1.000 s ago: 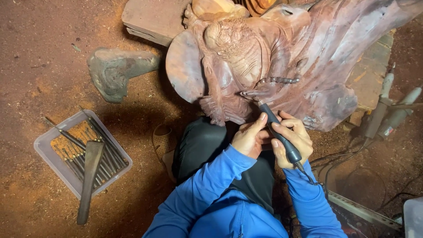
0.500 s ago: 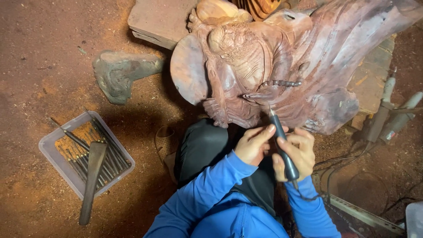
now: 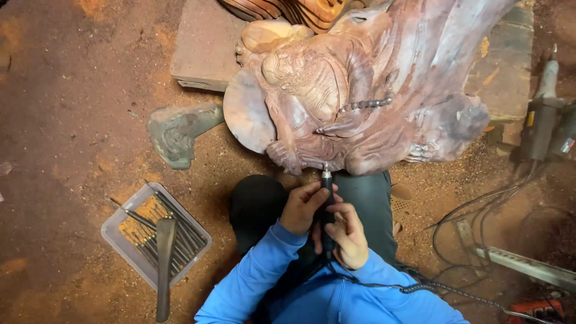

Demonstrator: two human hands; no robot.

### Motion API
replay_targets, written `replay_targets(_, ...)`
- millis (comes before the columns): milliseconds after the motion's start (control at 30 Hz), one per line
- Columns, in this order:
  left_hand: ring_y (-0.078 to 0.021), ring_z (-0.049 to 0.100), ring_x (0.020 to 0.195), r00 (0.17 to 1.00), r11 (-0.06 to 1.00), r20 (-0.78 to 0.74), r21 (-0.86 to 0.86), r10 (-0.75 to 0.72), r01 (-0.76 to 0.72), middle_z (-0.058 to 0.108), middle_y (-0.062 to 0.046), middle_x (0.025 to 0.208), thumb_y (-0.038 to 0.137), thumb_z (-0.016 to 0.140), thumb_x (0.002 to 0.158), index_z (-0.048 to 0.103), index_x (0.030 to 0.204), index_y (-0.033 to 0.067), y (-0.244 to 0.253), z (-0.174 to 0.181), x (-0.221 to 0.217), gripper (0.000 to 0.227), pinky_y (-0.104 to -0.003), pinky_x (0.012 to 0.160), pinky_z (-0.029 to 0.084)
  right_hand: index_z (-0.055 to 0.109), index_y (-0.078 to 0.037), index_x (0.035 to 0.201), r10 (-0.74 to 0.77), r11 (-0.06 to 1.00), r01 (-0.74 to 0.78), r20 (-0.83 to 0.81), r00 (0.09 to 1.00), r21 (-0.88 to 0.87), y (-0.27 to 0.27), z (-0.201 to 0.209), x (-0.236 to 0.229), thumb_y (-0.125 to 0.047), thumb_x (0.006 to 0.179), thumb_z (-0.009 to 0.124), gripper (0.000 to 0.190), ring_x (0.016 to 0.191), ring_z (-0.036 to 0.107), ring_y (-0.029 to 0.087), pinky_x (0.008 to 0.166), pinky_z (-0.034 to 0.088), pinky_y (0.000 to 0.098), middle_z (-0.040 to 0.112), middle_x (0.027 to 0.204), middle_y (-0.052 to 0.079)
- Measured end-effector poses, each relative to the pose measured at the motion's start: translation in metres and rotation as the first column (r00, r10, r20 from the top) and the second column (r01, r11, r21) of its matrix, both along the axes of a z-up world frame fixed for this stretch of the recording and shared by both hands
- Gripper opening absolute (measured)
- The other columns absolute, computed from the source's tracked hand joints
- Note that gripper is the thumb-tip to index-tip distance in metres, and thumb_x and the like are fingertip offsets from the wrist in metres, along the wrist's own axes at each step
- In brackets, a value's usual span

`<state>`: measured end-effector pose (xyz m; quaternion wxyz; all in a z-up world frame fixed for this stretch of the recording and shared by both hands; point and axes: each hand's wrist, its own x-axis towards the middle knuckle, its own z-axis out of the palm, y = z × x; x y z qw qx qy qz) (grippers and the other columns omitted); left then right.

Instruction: Using a handheld rotary tool to carve fine details and textures into a large wooden statue

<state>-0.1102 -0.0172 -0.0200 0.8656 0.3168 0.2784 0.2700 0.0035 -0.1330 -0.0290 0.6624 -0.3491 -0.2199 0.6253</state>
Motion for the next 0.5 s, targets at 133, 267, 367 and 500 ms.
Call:
replay_targets(133,-0.0137,0.063,0.058,0.939,0.969,-0.261,0.163,0.225,-0.187,0.074,-0.014,0.072,0.018,0.073,0.096,0.077,0.087,0.0025,-0.007,0.008,0.008,0.018,-0.027,0.05,0.056,0.029,-0.007,0.149,-0.196,0.967,0.133,0.301,0.933,0.215,0.028,0.002,-0.005,0.006,0.098,0.05,0.057,0.032,0.054,0.016,0.029,0.046,0.025,0.055,0.056,0.01)
replay_targets(267,-0.0277,0.063,0.039,0.934,0.927,-0.168,-0.157,0.314,-0.34,0.065,-0.02,0.057,0.014,0.073,0.095,0.074,0.091,-0.0022,-0.001,0.041,0.022,0.017,-0.029,0.038,0.055,0.03,-0.003,0.149,-0.153,0.98,0.092,0.372,0.915,0.176,0.046,0.035,0.003,0.003,0.097,0.053,0.058,0.031,0.051,0.014,0.026,0.042,0.0226,0.056,0.053,0.009)
replay_targets(367,-0.0176,0.057,0.044,0.883,0.857,-0.25,-0.243,0.397,-0.454,0.061,-0.015,0.058,0.019,0.084,0.086,0.071,0.076,-0.0047,0.005,0.058,0.031,0.029,-0.023,0.041,0.047,0.039,-0.002,0.151,-0.198,0.98,0.186,0.292,0.936,0.069,0.051,0.032,0.009,0.009,0.088,0.057,0.066,0.034,0.054,0.018,0.024,0.045,0.0269,0.065,0.07,0.026)
replay_targets(500,-0.0277,0.058,0.037,0.879,0.845,-0.283,-0.278,0.383,-0.457,0.061,-0.02,0.058,0.029,0.084,0.086,0.069,0.08,-0.0078,0.01,0.036,0.04,0.04,-0.037,0.032,0.051,0.043,-0.001,0.151,-0.215,0.976,0.214,0.299,0.93,0.036,0.061,0.026,0.016,0.01,0.088,0.055,0.066,0.028,0.048,0.02,0.022,0.041,0.0267,0.052,0.051,0.02)
